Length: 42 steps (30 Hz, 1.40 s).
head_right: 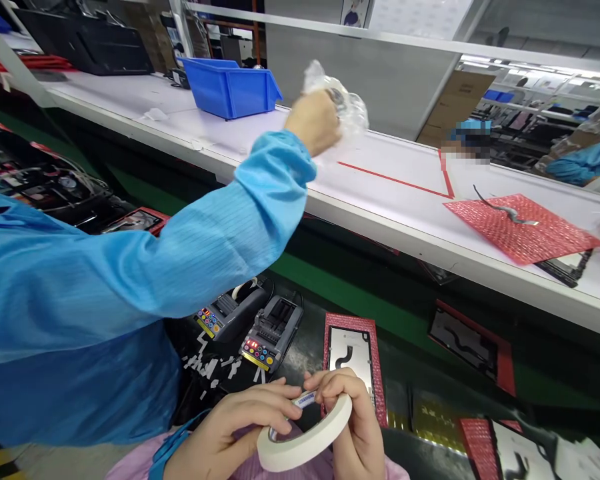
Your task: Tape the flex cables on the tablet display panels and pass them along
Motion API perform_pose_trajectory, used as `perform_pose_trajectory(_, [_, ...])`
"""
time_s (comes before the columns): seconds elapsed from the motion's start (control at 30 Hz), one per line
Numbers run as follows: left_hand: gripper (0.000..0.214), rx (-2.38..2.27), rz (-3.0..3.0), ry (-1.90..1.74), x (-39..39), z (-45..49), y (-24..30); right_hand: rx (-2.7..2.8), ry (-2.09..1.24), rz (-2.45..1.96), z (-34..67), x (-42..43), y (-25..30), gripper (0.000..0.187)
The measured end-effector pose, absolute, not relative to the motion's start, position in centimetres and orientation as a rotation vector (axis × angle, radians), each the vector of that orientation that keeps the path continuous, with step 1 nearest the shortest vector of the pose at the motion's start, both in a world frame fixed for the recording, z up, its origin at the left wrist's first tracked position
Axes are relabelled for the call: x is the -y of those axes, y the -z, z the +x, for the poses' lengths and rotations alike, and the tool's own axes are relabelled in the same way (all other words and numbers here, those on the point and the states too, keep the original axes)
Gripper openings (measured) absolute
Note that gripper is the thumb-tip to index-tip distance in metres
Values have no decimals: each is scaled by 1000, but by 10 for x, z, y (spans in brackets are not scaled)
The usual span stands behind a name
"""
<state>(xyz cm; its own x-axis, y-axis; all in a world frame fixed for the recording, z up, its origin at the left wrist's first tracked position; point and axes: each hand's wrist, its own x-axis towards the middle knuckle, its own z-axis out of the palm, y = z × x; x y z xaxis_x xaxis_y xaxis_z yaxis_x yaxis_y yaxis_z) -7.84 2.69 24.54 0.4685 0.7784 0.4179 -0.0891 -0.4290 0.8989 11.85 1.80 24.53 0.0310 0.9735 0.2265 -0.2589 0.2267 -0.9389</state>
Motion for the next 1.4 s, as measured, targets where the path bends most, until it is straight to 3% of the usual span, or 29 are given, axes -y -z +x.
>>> perform_pose_trajectory(0.3, [23,-614,1761,-1091,-19,-80,-257,885,-1231,-914,99,-15,-251,15])
perform_pose_trajectory(0.67, [61,-597,1694,-1005,-17,-54,-276,1227,-792,-1008,110,-9,-231,17])
perform_pose_trajectory(1.0, [68,-663,1668,-872,-19,-55,-277,1291,-695,-998,112,-9,-232,19])
perform_pose_trajectory(1.4, [22,-753,1407,-775,-17,-60,-269,1607,-580,-1031,129,-18,-212,27])
